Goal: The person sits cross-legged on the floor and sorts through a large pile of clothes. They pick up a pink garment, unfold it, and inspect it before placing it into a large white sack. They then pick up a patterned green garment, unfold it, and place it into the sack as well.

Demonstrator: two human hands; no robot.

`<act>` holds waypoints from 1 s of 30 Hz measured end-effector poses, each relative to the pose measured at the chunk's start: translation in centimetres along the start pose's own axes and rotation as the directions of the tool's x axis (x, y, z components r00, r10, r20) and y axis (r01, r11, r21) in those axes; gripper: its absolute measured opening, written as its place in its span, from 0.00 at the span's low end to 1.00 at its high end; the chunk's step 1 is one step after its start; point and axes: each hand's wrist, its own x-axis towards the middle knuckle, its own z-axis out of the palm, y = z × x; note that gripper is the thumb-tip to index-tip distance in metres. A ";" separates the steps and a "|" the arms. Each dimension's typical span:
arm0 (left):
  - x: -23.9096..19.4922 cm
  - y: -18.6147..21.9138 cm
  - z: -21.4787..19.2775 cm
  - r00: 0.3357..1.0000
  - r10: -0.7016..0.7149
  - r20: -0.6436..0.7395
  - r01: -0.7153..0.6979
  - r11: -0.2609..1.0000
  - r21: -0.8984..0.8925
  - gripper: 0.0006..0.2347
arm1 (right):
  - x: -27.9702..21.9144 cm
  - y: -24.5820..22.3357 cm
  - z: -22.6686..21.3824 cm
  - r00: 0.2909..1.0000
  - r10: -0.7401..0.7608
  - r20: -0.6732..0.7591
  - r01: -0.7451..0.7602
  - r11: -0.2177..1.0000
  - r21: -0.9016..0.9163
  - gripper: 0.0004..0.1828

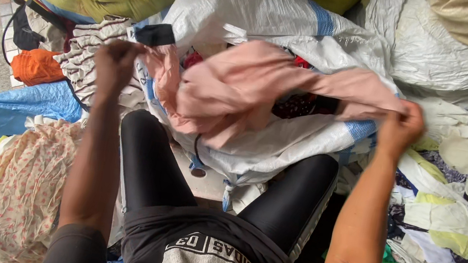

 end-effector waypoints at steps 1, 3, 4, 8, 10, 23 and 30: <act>0.2 0.3 -1.5 0.992 -0.121 -0.042 0.118 0.991 -0.064 0.07 | 0.8 0.2 -1.2 0.986 0.069 -0.150 -0.062 0.997 0.052 0.09; -0.5 1.0 -2.1 0.998 -0.060 -0.016 0.055 0.974 -0.221 0.08 | 0.5 -0.5 -3.0 0.990 0.128 -0.064 -0.128 0.992 -0.001 0.07; -0.8 1.3 -2.4 1.000 0.005 0.005 -0.003 0.929 -0.370 0.09 | 0.4 -0.8 -4.0 0.981 0.195 0.018 -0.193 0.979 -0.061 0.19; -4.1 3.3 7.8 0.946 -0.013 0.325 0.142 0.915 -0.377 0.05 | -1.4 -1.8 -4.5 0.981 0.162 0.112 -0.170 0.983 0.075 0.33; -7.1 4.8 13.4 0.752 0.012 0.659 0.042 0.997 -0.066 0.16 | -2.3 -2.6 -5.2 0.965 0.187 0.184 -0.248 0.877 0.412 0.29; -4.6 2.4 14.9 0.725 -0.001 0.689 0.434 0.777 -0.456 0.19 | 3.0 -3.0 -13.9 0.999 -0.028 -0.035 0.036 0.965 0.260 0.27; -0.8 5.3 14.3 0.985 -0.161 0.059 0.166 0.983 -0.082 0.21 | 1.0 1.2 -4.4 0.987 0.161 0.019 -0.136 0.888 -0.440 0.13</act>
